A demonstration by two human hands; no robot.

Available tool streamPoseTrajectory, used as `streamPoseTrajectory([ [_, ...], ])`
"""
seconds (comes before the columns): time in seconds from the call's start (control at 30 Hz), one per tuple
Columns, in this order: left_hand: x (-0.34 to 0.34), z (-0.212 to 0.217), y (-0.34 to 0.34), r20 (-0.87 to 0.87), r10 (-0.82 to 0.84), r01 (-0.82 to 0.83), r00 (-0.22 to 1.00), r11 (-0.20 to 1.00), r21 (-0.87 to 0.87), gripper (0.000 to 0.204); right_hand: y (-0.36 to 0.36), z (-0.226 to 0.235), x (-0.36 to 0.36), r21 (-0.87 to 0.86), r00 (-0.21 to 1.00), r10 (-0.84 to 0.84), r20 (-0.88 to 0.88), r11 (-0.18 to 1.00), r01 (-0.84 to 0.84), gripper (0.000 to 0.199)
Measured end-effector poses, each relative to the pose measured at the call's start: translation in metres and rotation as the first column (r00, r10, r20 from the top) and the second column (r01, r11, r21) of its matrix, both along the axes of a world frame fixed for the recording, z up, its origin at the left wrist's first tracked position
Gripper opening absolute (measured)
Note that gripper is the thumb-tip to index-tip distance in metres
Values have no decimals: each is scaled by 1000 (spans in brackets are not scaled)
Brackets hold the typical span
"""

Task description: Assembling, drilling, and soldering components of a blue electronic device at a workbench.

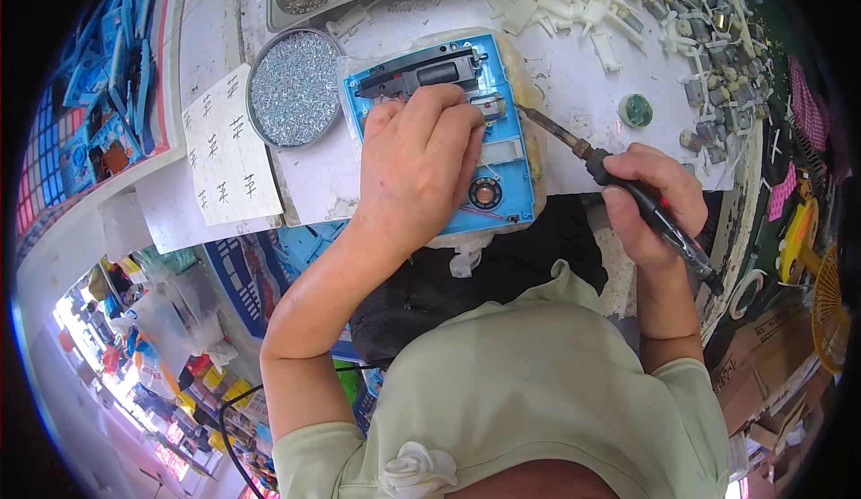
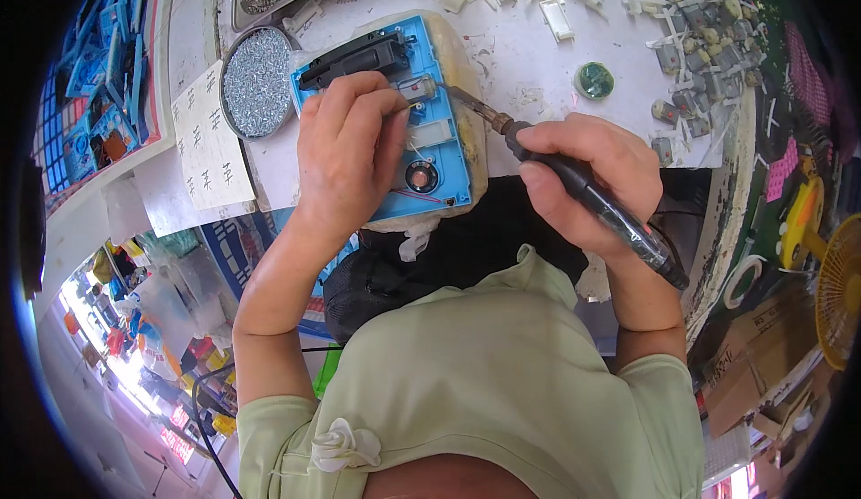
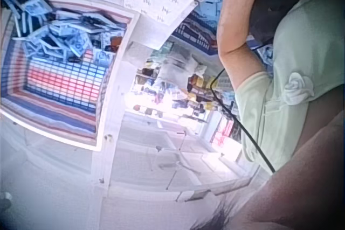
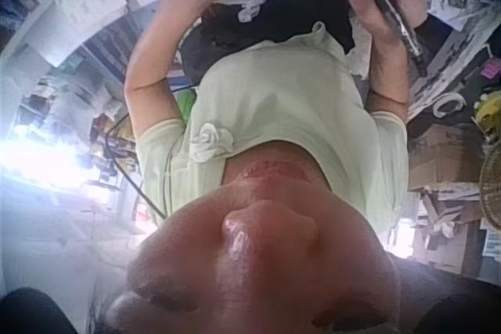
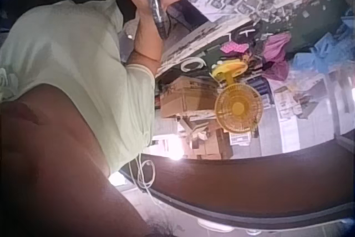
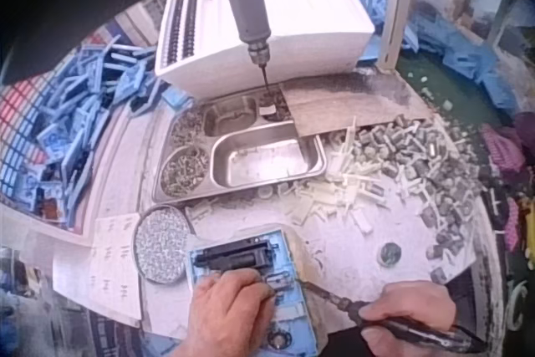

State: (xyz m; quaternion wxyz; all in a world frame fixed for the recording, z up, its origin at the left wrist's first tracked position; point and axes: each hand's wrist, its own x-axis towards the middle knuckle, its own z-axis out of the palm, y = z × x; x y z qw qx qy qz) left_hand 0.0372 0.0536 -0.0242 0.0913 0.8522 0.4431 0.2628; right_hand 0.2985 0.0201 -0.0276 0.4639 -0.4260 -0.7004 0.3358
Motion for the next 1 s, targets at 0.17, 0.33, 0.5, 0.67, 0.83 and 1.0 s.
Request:
streamPoseTrajectory([
  [0.17,-8,-8,2,188,13,12,982,992,-128,17,-5,-6,-2,5,991,-110,-77,994,110,25],
  [0.33,-25,15,-6,365,259,-64,894,881,-468,7,-5,-2,-4,-33,986,-126,-108,992,123,25],
  [0.5,-38,4,-10,514,411,-76,753,830,-553,7,-5,-3,-4,-23,986,-128,-103,992,126,25],
  [0.67,-20,4,2,304,78,-25,949,984,-174,14,-5,1,-5,-30,986,-134,-102,991,132,25],
  [0.83,-10,4,10,204,-46,73,978,989,-127,17,-6,1,-3,-48,985,-137,-105,990,133,25],
  [1.0,-18,3,11,256,-99,141,962,978,-154,18,-6,-3,-2,-58,982,-138,-128,990,132,25],
])
